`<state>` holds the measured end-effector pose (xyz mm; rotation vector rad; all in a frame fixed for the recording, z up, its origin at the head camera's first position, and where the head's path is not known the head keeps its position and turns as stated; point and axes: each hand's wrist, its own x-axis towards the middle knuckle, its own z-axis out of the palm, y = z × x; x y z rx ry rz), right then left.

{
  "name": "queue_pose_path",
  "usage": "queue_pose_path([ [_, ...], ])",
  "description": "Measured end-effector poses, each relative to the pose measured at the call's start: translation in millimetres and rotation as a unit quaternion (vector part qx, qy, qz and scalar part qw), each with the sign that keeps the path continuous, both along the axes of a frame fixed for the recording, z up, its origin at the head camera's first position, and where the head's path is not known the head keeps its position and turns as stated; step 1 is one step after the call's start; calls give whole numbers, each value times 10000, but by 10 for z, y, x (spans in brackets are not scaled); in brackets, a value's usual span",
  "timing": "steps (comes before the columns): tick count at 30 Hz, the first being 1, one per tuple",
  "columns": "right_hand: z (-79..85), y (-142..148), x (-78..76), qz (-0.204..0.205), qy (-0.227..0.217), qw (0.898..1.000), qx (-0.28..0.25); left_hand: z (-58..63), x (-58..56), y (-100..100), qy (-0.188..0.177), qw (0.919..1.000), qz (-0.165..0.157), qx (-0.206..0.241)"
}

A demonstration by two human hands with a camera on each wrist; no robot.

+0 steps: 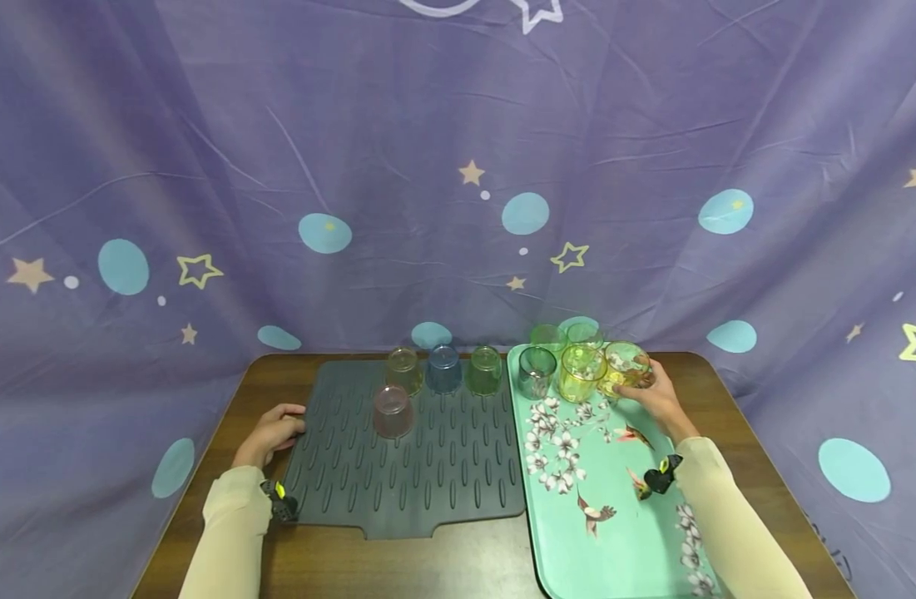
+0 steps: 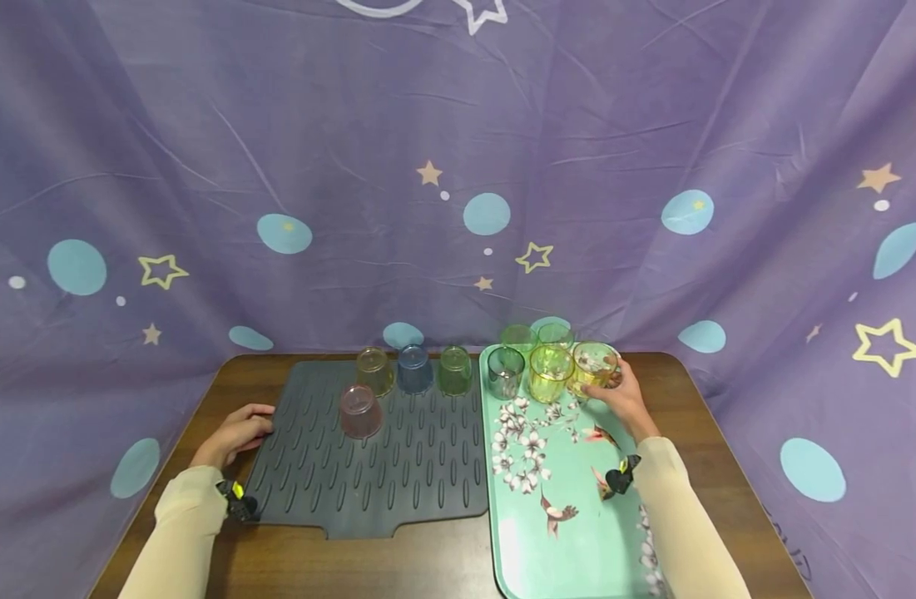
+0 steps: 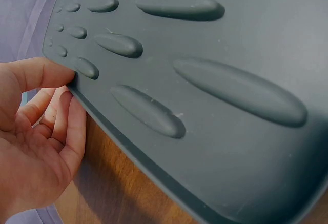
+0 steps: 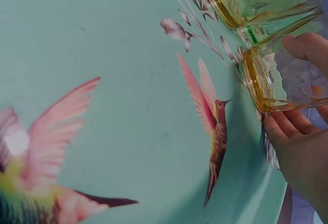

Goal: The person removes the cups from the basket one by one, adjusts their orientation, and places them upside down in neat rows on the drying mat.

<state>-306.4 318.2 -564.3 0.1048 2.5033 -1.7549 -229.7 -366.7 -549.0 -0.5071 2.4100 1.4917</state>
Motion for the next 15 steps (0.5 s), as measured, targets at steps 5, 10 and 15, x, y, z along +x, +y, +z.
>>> queue_pose_path([
  [5, -10, -4, 17, -35, 4, 10000, 63, -7, -8, 4, 44, 10000, -18, 26],
  [10, -56, 8, 4, -44, 22, 10000, 36, -27, -14, -11, 63, 10000, -44, 4],
  [15, -82, 2, -10, 5, -16, 10000, -95, -40, 1, -22, 57, 10000, -67, -45],
])
